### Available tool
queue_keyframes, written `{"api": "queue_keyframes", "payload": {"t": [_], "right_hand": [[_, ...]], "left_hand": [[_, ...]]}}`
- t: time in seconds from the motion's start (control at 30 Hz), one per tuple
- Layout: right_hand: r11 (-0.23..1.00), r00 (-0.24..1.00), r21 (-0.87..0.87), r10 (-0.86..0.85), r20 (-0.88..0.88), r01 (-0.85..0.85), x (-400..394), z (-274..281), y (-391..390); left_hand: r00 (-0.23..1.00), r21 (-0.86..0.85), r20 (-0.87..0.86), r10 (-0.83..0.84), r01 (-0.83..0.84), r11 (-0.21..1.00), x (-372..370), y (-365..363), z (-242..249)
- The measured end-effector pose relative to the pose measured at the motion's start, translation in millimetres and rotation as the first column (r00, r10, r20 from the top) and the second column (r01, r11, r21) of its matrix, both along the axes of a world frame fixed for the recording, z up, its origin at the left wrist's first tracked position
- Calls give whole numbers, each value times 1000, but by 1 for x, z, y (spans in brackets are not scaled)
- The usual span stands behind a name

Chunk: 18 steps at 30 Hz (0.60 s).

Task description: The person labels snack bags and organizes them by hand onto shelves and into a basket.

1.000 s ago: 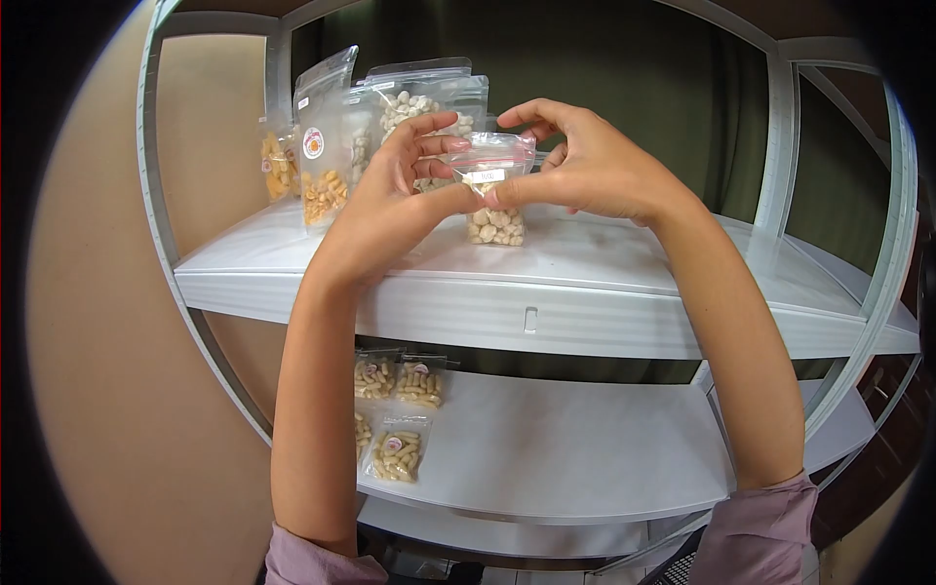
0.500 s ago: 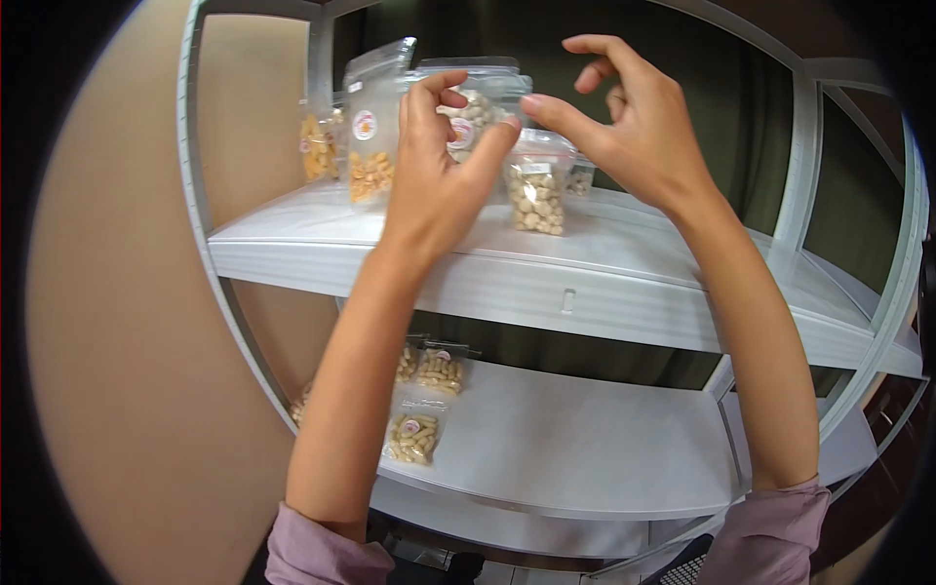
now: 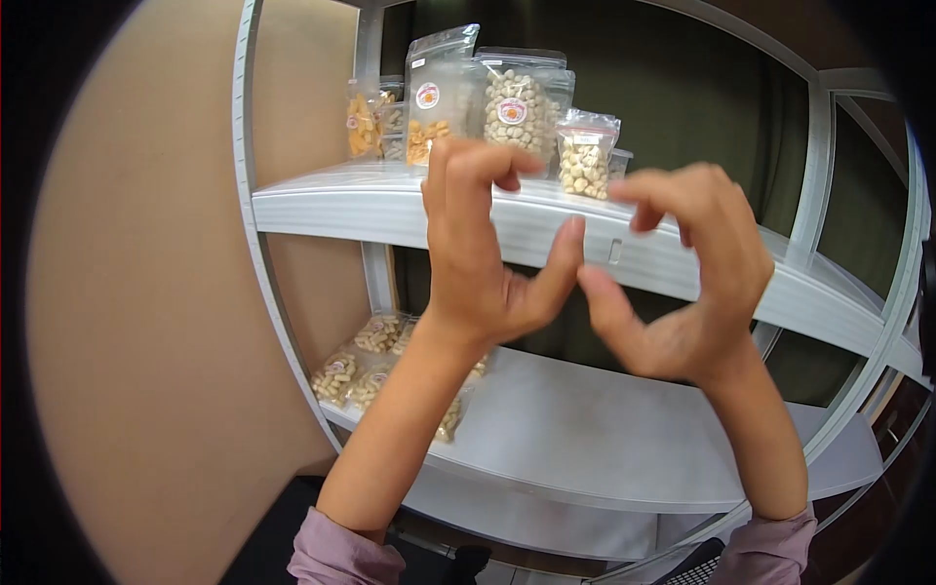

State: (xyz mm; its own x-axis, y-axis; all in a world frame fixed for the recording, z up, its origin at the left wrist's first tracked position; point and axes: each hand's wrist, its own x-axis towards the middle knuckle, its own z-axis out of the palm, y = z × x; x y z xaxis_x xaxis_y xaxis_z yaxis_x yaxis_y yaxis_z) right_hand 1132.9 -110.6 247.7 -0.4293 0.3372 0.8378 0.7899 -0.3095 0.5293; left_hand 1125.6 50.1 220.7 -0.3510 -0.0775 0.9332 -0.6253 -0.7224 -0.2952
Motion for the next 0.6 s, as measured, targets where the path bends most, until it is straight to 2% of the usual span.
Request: {"api": "queue_keyframes", "payload": {"t": [0.03, 0.13, 0.23, 0.27, 0.37, 0.43, 0.5, 0.57, 0.6], "right_hand": [[1000, 999, 11, -19, 32, 18, -5, -12, 0], [1000, 999, -4, 9, -45, -9, -33, -60, 6], [979, 952, -114, 134, -276, -171, -58, -118, 6], [960, 892, -106, 196, -408, -259, -69, -139, 5], [896, 661, -85, 255, -706, -436, -105, -205, 1], [829, 473, -101, 209, -856, -550, -131, -247, -7], [771, 335, -105, 145, -931, -628, -160, -289, -18], [700, 292, -194, 22, -956, -688, -193, -308, -36], [558, 166, -291, -265, -950, -777, -204, -314, -44]], "left_hand": [[1000, -1, 5, -15, 15, 1000, -8, 0, -11], [997, 43, -53, -61, 63, 997, -34, 0, -58], [954, 76, -299, 8, 16, 997, -72, 0, -121], [915, 80, -403, -32, 70, 994, -88, -2, -140], [765, 136, -637, 96, -11, 991, -146, -6, -199], [599, 128, -793, 114, -20, 992, -192, -16, -229], [446, 113, -887, 117, -36, 993, -235, -27, -259], [358, 34, -931, 66, -95, 995, -279, -46, -286], [355, 23, -933, 65, -121, 992, -300, -56, -302]]}}
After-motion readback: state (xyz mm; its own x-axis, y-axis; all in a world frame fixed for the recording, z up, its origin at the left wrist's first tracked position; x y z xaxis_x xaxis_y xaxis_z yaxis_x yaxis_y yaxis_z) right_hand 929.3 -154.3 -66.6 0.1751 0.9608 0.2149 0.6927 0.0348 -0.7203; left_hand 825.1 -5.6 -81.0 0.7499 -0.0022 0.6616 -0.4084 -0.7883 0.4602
